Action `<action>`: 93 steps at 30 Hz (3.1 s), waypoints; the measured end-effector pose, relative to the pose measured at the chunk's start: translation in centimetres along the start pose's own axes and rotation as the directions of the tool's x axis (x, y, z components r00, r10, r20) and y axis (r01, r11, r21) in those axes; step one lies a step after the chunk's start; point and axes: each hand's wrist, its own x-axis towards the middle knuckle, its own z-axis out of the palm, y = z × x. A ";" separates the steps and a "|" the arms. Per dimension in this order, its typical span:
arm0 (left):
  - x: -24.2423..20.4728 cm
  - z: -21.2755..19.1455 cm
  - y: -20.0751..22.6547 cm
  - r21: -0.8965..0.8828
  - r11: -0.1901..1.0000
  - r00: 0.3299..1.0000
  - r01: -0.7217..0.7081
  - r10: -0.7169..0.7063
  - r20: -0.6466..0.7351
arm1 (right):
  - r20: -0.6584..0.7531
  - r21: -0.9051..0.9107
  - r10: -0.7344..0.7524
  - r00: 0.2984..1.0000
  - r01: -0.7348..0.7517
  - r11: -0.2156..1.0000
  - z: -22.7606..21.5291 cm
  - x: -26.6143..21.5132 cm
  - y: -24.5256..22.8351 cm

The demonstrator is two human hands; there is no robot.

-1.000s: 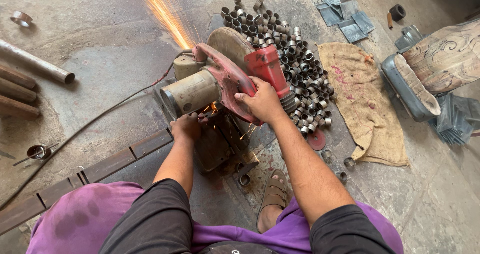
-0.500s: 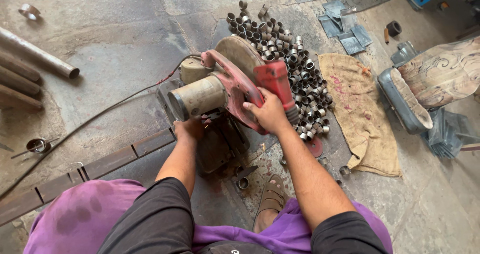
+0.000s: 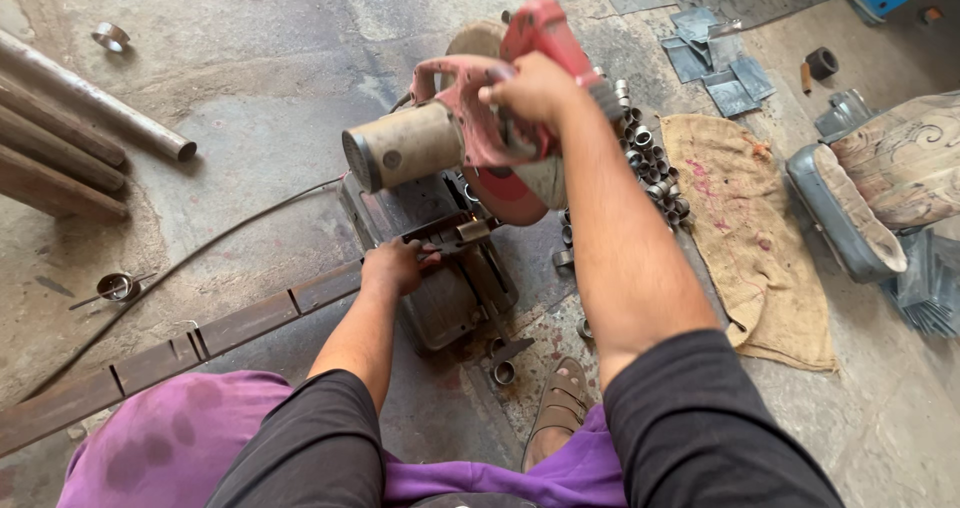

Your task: The person uses a chop saw to cut a metal pipe into small cylindrical segments. They repeatedly position the pipe, lower the saw blade to cut, and then lift the blade to reposition the pipe for the next cut.

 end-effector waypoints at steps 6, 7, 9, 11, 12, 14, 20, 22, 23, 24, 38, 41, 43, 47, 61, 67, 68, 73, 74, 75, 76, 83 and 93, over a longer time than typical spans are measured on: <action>0.5 0.6 0.9 0.032 0.992 0.992 -0.120 0.118 0.050 | -0.008 -0.107 -0.004 1.000 0.003 0.994 -1.4 1.9 -2.5; 0.8 0.7 1.1 0.048 0.990 0.990 -0.134 0.131 0.050 | 0.001 -0.069 0.011 1.000 -0.011 0.998 -1.5 1.9 -2.5; 1.5 1.0 1.4 0.068 0.986 0.987 -0.153 0.150 0.048 | 0.008 -0.023 0.031 0.999 -0.031 0.999 -1.6 1.7 -2.5; 2.0 1.3 1.8 0.057 0.991 0.993 -0.118 0.118 -0.002 | 0.004 -0.010 0.043 0.999 -0.043 0.999 -1.6 1.5 -2.6; 2.3 1.4 2.2 0.034 0.997 0.996 -0.073 0.074 -0.050 | -0.001 -0.022 0.040 0.999 -0.040 0.999 -1.7 1.4 -2.7; 2.7 1.4 2.3 0.028 0.999 0.997 -0.021 0.023 -0.080 | -0.007 -0.045 0.036 0.999 -0.037 0.998 -1.6 1.3 -2.7; 3.0 1.1 1.6 0.048 0.999 1.000 -0.008 0.008 -0.001 | -0.014 -0.010 -0.006 1.000 0.006 1.000 -1.4 1.7 -2.2; 2.7 1.2 1.3 0.014 1.000 1.000 0.016 -0.016 -0.007 | -0.019 -0.035 -0.017 1.000 0.016 0.999 -1.4 1.8 -2.1; 2.6 1.1 1.1 0.049 0.999 1.000 -0.003 0.004 -0.024 | -0.020 -0.045 -0.021 1.000 0.020 0.999 -1.4 1.8 -2.0; 2.5 1.0 0.8 0.085 0.996 0.999 -0.020 0.024 -0.039 | -0.012 -0.035 -0.022 1.000 0.021 0.999 -1.4 1.8 -2.0; 2.9 -2.4 -5.2 0.049 0.971 0.954 0.232 -0.218 -0.204 | 0.000 -0.020 0.007 1.000 -0.007 1.000 -1.5 1.1 -3.0; 4.0 -1.3 -4.8 0.035 0.965 0.944 0.260 -0.247 -0.218 | 0.012 -0.067 0.040 0.999 -0.039 0.997 -1.8 1.9 -3.6; 4.9 -0.6 -4.2 0.044 0.963 0.943 0.267 -0.251 -0.220 | -0.014 -0.091 0.008 1.000 -0.010 0.996 -2.1 2.5 -4.2; 6.4 0.6 -3.1 -0.057 0.954 0.927 0.295 -0.301 -0.224 | 0.010 -0.074 0.044 0.999 -0.043 0.996 -2.4 3.4 -5.5; 5.9 -1.3 -1.5 0.016 0.998 0.985 -0.068 0.069 -0.158 | -0.005 -0.207 0.024 1.000 -0.025 0.978 -3.0 4.6 -8.0; 4.4 -1.9 -0.6 -0.013 1.000 0.996 0.019 -0.020 -0.088 | -0.026 -0.257 0.007 1.000 -0.014 0.966 -3.0 4.1 -8.0; 4.3 -1.9 -0.7 -0.011 1.000 0.996 0.007 -0.008 -0.086 | -0.013 -0.268 0.011 1.000 -0.015 0.963 -3.1 4.1 -8.0; 4.4 -2.4 -1.2 -0.040 0.998 0.998 -0.050 0.049 -0.028 | 0.028 -0.170 0.026 0.999 -0.021 0.985 -2.9 4.4 -7.4; 4.4 -2.3 -1.0 -0.031 0.997 0.997 -0.076 0.076 -0.029 | 0.045 -0.147 0.020 0.999 -0.013 0.989 -2.9 4.5 -7.3; 4.4 -2.1 -0.6 -0.024 0.994 0.994 -0.102 0.101 -0.030 | 0.024 -0.151 0.028 0.999 -0.024 0.988 -2.9 4.6 -7.1; 4.3 -1.9 -0.3 -0.017 0.992 0.991 -0.128 0.127 -0.032 | 0.003 -0.155 0.035 0.999 -0.034 0.987 -2.8 4.7 -7.0; 3.4 1.3 1.2 -0.141 0.987 0.995 -0.073 0.062 -0.082 | -0.038 -0.236 0.008 0.999 -0.017 0.972 -2.6 4.7 -6.3; 4.8 3.5 1.9 -0.065 0.998 0.999 0.011 -0.014 -0.050 | -0.071 -0.076 -0.005 0.997 0.000 0.997 -2.3 3.1 -5.5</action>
